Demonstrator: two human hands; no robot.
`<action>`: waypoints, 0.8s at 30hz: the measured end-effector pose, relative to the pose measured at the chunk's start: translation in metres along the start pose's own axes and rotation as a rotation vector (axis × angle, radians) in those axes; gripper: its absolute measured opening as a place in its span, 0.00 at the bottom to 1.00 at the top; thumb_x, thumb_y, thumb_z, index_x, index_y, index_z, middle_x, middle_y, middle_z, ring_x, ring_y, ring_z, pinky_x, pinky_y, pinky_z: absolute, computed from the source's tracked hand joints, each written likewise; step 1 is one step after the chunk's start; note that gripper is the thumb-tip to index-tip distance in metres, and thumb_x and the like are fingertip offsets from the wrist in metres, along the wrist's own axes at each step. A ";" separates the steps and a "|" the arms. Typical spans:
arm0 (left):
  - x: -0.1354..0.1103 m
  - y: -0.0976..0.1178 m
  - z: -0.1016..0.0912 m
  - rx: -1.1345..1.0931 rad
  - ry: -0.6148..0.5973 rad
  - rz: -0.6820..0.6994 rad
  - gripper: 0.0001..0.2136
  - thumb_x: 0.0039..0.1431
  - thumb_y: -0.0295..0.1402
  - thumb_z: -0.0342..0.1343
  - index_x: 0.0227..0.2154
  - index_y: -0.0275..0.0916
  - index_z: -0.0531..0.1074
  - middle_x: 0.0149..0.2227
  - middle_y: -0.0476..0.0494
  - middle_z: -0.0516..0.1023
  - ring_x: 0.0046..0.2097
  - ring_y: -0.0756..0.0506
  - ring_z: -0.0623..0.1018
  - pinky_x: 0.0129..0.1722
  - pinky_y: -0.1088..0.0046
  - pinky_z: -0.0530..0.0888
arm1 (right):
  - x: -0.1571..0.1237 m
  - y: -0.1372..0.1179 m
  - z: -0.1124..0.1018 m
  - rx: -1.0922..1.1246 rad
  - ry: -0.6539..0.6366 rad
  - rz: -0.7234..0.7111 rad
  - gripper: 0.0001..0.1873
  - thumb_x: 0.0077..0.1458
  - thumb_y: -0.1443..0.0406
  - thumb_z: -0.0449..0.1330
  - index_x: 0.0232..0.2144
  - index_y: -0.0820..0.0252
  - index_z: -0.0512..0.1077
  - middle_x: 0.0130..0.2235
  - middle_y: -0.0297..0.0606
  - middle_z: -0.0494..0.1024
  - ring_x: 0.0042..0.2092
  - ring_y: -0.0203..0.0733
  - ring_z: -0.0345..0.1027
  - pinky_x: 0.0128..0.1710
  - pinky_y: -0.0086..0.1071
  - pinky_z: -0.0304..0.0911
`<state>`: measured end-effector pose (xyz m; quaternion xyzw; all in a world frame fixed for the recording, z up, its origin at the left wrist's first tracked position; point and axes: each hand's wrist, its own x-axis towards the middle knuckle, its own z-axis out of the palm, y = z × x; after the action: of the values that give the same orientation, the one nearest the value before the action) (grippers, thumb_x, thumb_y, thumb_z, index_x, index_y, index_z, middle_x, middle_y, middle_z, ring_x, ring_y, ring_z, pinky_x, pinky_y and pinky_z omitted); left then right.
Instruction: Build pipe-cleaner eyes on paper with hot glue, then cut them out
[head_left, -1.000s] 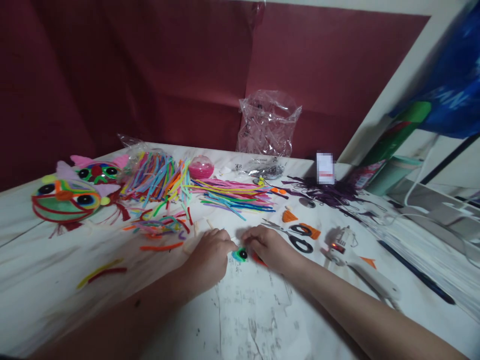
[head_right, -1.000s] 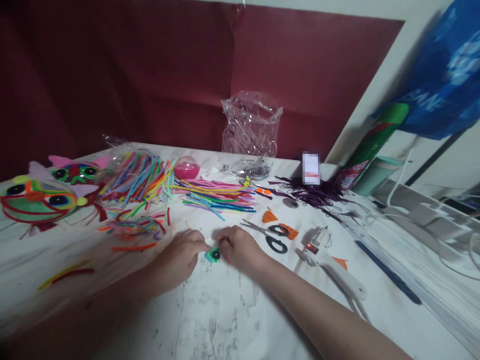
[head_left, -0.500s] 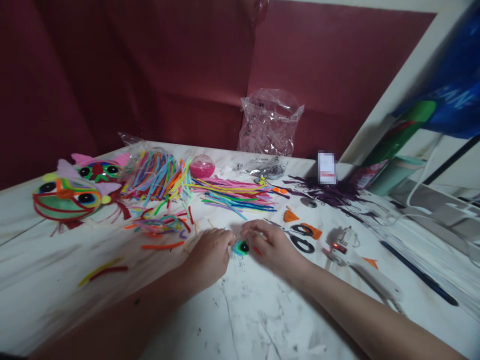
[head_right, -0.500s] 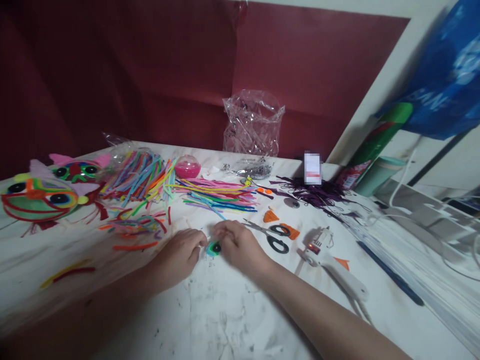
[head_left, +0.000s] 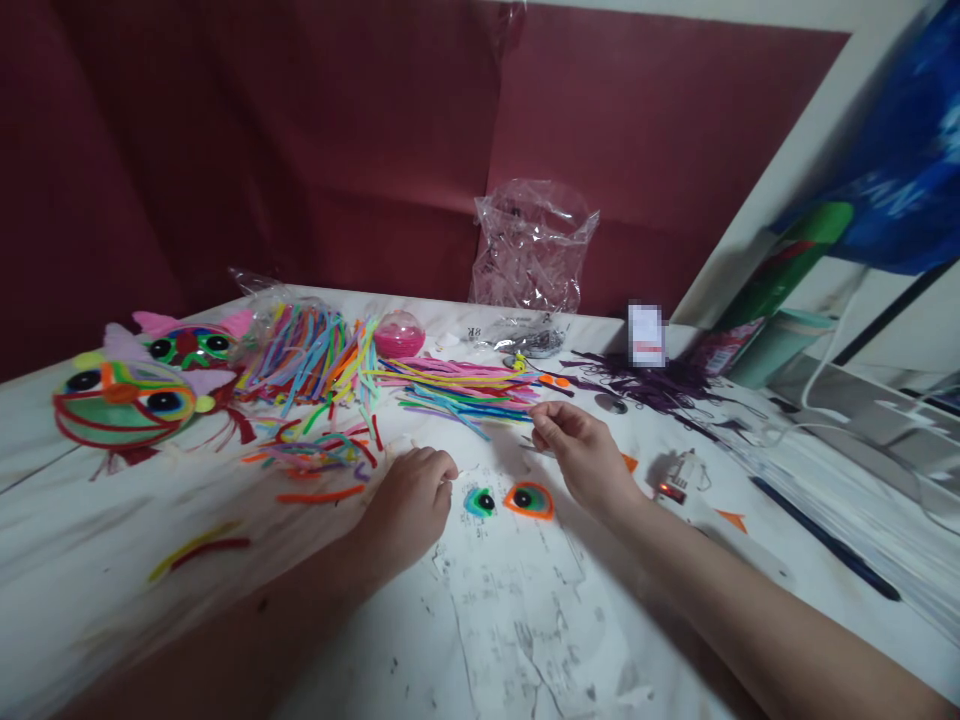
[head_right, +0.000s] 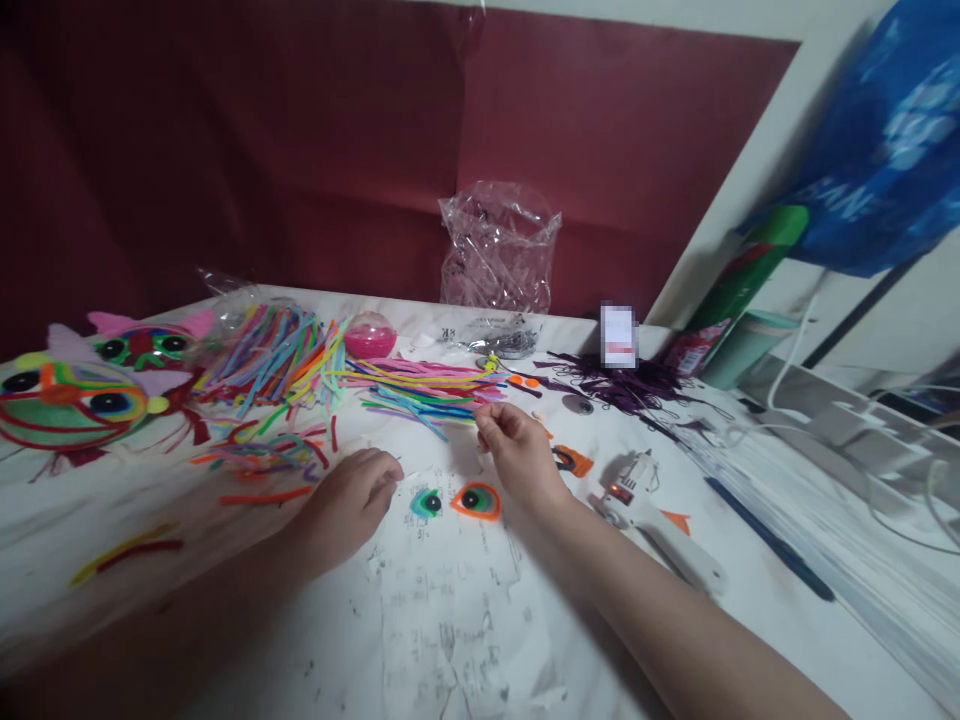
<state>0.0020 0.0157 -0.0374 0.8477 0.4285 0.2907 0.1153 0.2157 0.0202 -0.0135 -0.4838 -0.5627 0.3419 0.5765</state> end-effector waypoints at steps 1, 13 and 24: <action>0.000 0.000 -0.001 0.003 -0.001 -0.001 0.08 0.52 0.19 0.47 0.27 0.38 0.66 0.30 0.45 0.71 0.35 0.45 0.71 0.36 0.69 0.65 | 0.000 0.000 0.000 -0.007 0.000 0.006 0.15 0.49 0.53 0.60 0.24 0.58 0.66 0.20 0.29 0.63 0.24 0.34 0.55 0.26 0.30 0.53; -0.001 -0.002 0.002 0.008 -0.067 0.012 0.06 0.52 0.22 0.49 0.27 0.38 0.68 0.29 0.45 0.72 0.35 0.45 0.72 0.36 0.69 0.66 | -0.005 0.003 0.008 -0.085 -0.035 -0.035 0.16 0.49 0.53 0.59 0.22 0.57 0.62 0.20 0.26 0.59 0.22 0.33 0.50 0.22 0.29 0.48; 0.007 -0.006 -0.008 -0.030 0.135 0.038 0.05 0.51 0.27 0.49 0.28 0.39 0.69 0.30 0.45 0.75 0.34 0.45 0.74 0.36 0.68 0.70 | -0.005 0.002 0.005 -0.114 -0.029 -0.071 0.17 0.53 0.51 0.55 0.23 0.55 0.59 0.20 0.26 0.58 0.22 0.33 0.50 0.22 0.29 0.48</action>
<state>-0.0035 0.0243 -0.0311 0.8323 0.4149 0.3556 0.0934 0.2108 0.0170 -0.0174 -0.4907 -0.6065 0.2955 0.5514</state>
